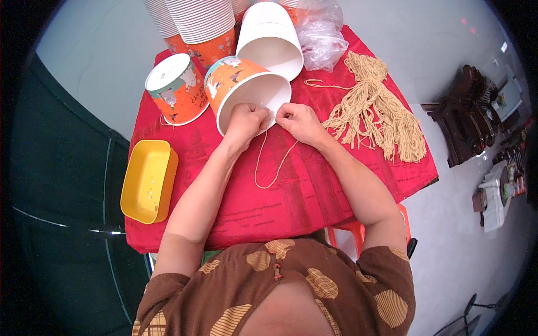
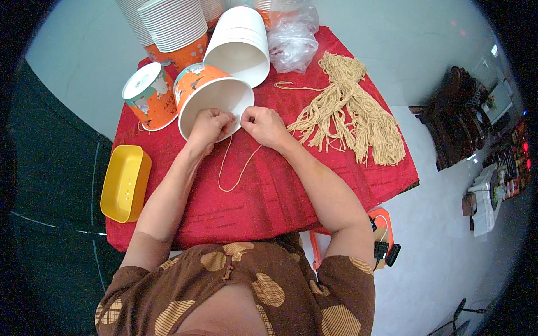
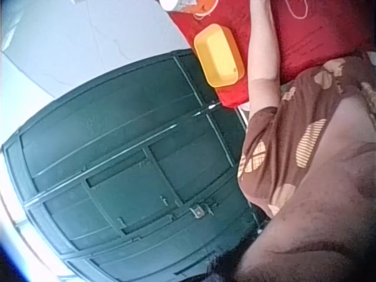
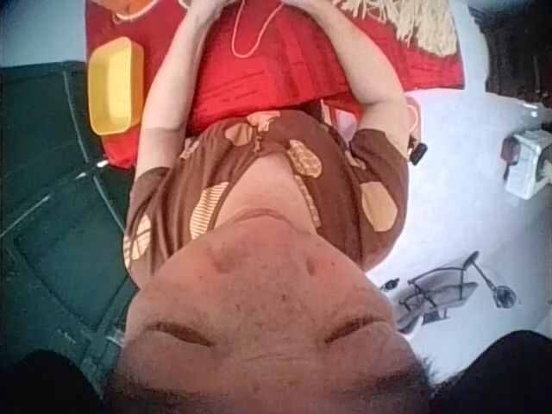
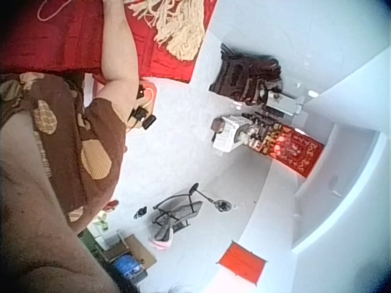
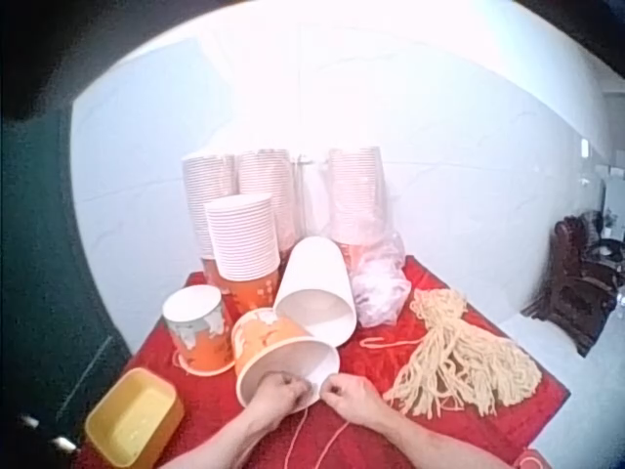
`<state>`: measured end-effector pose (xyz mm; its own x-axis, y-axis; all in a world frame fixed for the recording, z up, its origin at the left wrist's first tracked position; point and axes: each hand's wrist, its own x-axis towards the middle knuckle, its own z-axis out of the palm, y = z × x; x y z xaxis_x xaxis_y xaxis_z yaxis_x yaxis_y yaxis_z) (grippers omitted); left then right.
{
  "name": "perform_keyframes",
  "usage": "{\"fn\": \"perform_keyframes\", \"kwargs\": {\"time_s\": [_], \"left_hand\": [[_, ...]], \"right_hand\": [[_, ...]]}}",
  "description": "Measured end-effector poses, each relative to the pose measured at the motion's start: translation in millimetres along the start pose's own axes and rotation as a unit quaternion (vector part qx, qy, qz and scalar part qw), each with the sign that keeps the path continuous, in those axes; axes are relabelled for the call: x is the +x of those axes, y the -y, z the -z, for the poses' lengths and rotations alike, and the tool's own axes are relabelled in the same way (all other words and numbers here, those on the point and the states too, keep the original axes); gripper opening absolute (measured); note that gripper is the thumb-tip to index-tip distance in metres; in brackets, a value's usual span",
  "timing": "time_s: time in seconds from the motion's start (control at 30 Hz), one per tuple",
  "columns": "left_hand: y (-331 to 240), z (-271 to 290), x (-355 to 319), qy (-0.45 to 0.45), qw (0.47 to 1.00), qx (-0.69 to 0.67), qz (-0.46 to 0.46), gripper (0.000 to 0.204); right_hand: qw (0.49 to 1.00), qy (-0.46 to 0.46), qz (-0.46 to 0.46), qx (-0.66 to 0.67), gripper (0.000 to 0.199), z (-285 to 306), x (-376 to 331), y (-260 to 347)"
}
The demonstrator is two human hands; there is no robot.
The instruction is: Threading string handles through pre-punched holes in paper buckets to assemble them.
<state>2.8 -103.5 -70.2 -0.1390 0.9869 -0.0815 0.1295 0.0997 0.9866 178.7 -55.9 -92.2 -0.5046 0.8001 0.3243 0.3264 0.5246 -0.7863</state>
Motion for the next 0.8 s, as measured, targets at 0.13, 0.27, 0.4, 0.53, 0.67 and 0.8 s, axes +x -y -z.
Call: {"fn": "perform_keyframes", "kwargs": {"time_s": [0.13,0.27,0.4,0.53,0.67,0.8], "left_hand": [[-2.0,-7.1,-2.8,-0.004,0.994,-0.111,0.013,0.02],[0.5,-7.4,-1.7,-0.012,0.996,-0.084,0.012,0.019],[1.2,-5.0,-1.1,0.009,0.995,-0.096,0.011,0.019],[0.6,-3.5,-1.9,0.025,0.992,-0.121,0.007,0.018],[2.8,-3.2,-1.6,0.022,0.997,-0.074,0.005,0.017],[-0.7,-3.5,-3.0,0.026,0.999,-0.023,0.015,0.018]], "right_hand": [[1.0,0.019,-0.003,0.006,0.014,1.3,0.8,-1.4],[1.0,0.029,-0.006,0.006,0.014,2.4,1.0,0.6],[0.999,0.04,-0.012,-0.004,0.013,3.4,-0.1,3.3],[0.999,0.046,-0.01,0.003,0.013,3.7,-0.3,2.5],[0.999,0.044,0.001,0.008,0.012,2.1,-0.9,1.5],[0.998,0.052,-0.003,0.024,0.011,5.5,-1.5,7.9]]}}
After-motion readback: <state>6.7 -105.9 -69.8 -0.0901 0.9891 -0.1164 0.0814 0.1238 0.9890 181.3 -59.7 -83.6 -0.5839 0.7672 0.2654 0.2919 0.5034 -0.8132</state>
